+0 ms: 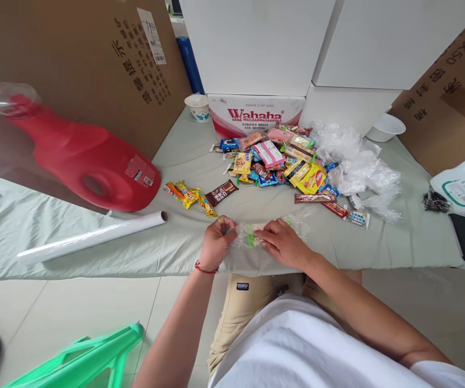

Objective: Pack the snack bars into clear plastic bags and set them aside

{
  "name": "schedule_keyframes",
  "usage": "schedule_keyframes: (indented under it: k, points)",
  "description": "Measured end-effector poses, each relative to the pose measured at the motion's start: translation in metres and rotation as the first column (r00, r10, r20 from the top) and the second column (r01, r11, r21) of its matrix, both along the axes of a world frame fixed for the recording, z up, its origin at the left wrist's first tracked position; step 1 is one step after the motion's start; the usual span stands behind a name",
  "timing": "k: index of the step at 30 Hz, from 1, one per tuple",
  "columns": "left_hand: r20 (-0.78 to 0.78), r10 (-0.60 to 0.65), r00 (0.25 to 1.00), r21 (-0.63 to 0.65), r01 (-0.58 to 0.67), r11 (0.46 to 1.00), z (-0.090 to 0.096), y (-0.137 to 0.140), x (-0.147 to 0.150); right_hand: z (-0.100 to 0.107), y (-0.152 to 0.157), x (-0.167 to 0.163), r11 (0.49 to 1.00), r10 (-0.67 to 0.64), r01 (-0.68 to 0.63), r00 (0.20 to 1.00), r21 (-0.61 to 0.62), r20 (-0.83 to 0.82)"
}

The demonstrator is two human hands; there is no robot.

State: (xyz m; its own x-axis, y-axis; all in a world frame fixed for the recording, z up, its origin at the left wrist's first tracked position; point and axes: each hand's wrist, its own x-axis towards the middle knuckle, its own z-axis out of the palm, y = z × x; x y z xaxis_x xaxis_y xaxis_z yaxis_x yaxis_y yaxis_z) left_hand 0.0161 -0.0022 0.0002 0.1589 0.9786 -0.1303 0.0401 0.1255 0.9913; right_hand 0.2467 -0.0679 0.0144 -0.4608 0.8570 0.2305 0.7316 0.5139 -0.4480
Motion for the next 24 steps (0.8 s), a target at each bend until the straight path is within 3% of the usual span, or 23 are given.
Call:
schedule_keyframes:
  k: [6, 9, 11, 13, 16, 19, 24]
  points:
    - [0.148, 0.090, 0.985, -0.078, -0.079, 0.994, 0.008, -0.001, -0.017, -0.007, -0.014, 0.005, 0.994, -0.055, 0.065, 0.991, 0.082, -0.124]
    - [0.118, 0.144, 0.983, -0.021, -0.142, 0.990, 0.011, -0.004, -0.020, -0.010, -0.017, 0.007, 0.992, -0.059, 0.076, 0.985, 0.100, -0.163]
    - [-0.020, 0.100, 0.995, 0.072, -0.099, 0.992, 0.013, -0.005, -0.019, -0.012, -0.017, 0.008, 0.991, -0.064, 0.084, 0.980, 0.104, -0.190]
    - [-0.246, -0.008, 0.969, 0.138, 0.043, 0.989, 0.014, -0.003, -0.014, -0.013, -0.017, 0.008, 0.991, -0.065, 0.089, 0.975, 0.104, -0.213]
    - [-0.453, -0.142, 0.880, 0.072, 0.195, 0.978, 0.013, 0.004, -0.004, -0.013, -0.016, 0.009, 0.990, -0.064, 0.090, 0.971, 0.104, -0.231]
    - [-0.346, -0.139, 0.928, 0.004, 0.150, 0.989, 0.010, 0.012, -0.001, -0.011, -0.017, 0.008, 0.990, -0.084, 0.104, 0.975, 0.093, -0.205]
    - [-0.153, -0.033, 0.988, 0.104, 0.049, 0.993, 0.007, 0.008, -0.023, -0.010, -0.017, 0.005, 0.992, -0.115, 0.121, 0.982, 0.032, -0.149]
